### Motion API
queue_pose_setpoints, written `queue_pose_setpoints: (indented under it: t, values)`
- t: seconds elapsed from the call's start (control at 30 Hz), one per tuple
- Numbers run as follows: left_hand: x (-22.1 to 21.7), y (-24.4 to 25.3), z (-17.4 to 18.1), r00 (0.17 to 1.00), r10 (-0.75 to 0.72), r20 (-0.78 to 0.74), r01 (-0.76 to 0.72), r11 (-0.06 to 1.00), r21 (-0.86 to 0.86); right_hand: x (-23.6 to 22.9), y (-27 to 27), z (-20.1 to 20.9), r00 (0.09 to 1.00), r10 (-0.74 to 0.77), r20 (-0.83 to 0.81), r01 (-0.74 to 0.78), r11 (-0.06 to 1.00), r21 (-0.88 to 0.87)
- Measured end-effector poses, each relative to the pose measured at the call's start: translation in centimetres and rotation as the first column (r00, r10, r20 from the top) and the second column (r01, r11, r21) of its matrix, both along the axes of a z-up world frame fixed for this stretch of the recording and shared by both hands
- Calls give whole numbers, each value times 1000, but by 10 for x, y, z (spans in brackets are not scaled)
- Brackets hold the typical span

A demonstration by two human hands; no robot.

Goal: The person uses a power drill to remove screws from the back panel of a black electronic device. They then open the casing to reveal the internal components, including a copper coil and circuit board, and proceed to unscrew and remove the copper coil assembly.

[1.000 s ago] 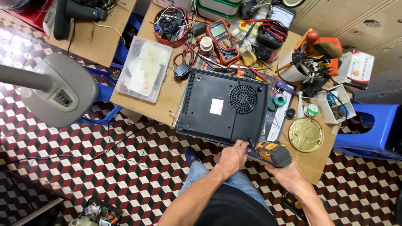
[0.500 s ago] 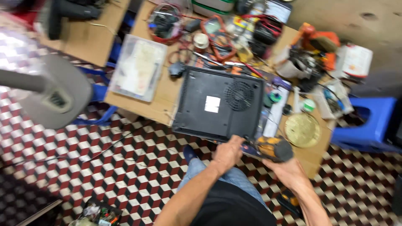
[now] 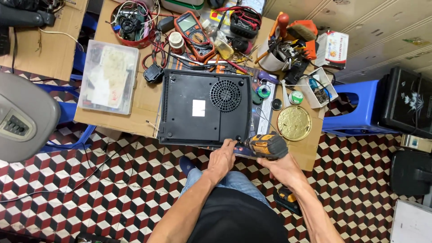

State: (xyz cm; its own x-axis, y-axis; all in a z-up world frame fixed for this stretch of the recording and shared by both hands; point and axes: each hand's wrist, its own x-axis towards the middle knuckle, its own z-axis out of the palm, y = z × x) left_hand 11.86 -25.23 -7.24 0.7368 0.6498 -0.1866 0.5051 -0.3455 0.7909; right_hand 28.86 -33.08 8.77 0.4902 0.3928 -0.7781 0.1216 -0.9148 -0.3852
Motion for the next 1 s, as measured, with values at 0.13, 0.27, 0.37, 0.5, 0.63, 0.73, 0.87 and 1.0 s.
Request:
queue_pose_setpoints:
  t: [0.13,0.27,0.37,0.5,0.63,0.73,0.87,1.0]
  values:
    - [2,1,3,1000,15,-1,-15,1000,-4,-2,-1,3,1000,-5,9,5,1000,-21]
    - [3,3,13,999,18,-41,-20,999,-50,0,-11,-8,1000,-20,9,20,1000,17]
    - [3,4,15,998,22,-56,-27,997,-78,4,-21,-15,999,9,45,-13,996,83]
    - [5,6,14,998,46,-43,-49,996,-71,1,-18,13,992,-119,-32,119,993,16]
    - [8,6,12,998,45,-32,-47,997,-54,7,-22,21,994,-107,7,106,993,60]
    - [13,15,8,996,53,-66,-54,999,-9,18,-6,32,985,-162,-55,171,938,303]
    - [14,30,19,985,152,-84,-158,985,-72,48,26,17,942,-310,-133,337,885,322]
    - [23,51,40,894,373,-247,-417,895,-158,91,75,-6,941,-286,-180,338,787,517]
